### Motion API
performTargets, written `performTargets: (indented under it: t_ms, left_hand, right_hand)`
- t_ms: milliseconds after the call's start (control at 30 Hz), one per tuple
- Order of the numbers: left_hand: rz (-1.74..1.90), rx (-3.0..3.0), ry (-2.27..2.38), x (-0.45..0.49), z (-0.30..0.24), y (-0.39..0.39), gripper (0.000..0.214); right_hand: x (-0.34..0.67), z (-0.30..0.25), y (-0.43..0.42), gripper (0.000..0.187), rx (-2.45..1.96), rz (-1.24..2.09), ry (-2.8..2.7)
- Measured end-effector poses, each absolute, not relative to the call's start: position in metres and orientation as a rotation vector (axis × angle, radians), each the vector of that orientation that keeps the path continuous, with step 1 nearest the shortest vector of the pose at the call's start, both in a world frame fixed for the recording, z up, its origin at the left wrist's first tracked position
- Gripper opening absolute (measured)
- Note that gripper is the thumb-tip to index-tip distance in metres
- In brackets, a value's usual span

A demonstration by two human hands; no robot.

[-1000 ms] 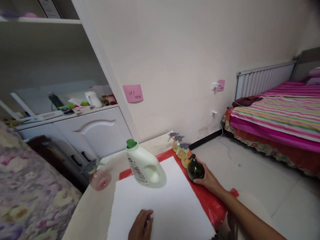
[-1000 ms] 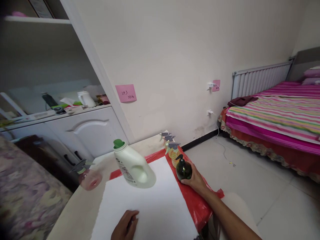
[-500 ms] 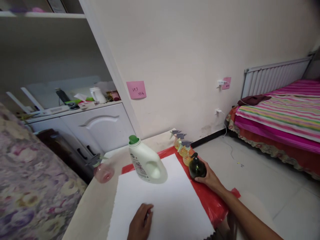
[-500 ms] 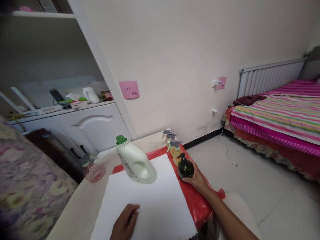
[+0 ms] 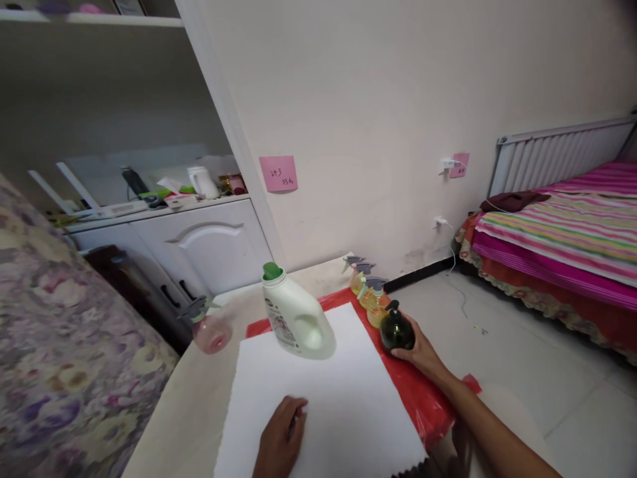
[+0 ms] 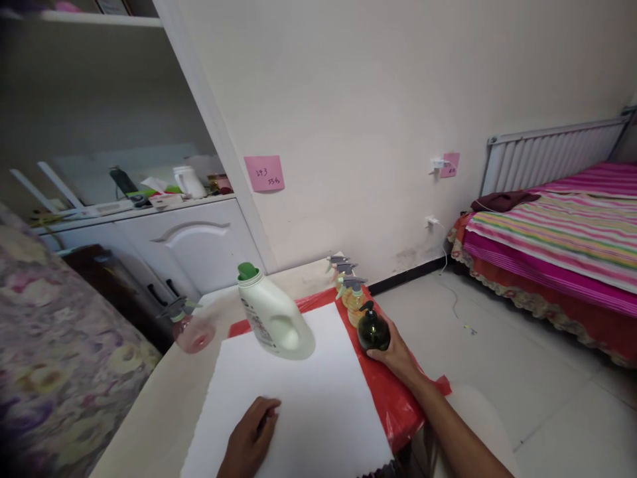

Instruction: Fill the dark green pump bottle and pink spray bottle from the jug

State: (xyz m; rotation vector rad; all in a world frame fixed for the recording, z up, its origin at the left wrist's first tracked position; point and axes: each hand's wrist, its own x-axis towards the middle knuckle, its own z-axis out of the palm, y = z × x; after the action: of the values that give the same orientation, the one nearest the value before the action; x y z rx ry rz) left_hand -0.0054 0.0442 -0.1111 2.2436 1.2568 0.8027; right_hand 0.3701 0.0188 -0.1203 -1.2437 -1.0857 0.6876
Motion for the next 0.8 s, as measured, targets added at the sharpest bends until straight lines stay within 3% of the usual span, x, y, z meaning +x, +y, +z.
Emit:
performTargets:
  t_ms: [367, 533, 700, 800]
  left_hand:
    - [0.788, 2.277, 1.25, -0.005, -0.111, 0.041, 0.019]
    - [0.765, 2.291, 1.253, -0.005, -0.115, 0.044, 0.019]
    - [0.746, 2.321, 1.243, -0.005, -0.114, 0.042, 0.02]
    - [0.748, 2.29, 1.242, -0.005, -0.114, 0.037, 0.022]
  right_hand:
    - [0.383, -0.127, 0.008, 0.097, -1.301, 0.619, -1.033]
    - [0.389, -0.108, -0.016, 0.062, -1.29, 0.504, -0.923]
    - [0.325, -0.093, -0.037, 0.026, -1.241, 0.591, -1.034]
    - [0.263, -0.098, -0.045, 0.021, -1.231, 0.679, -1.365]
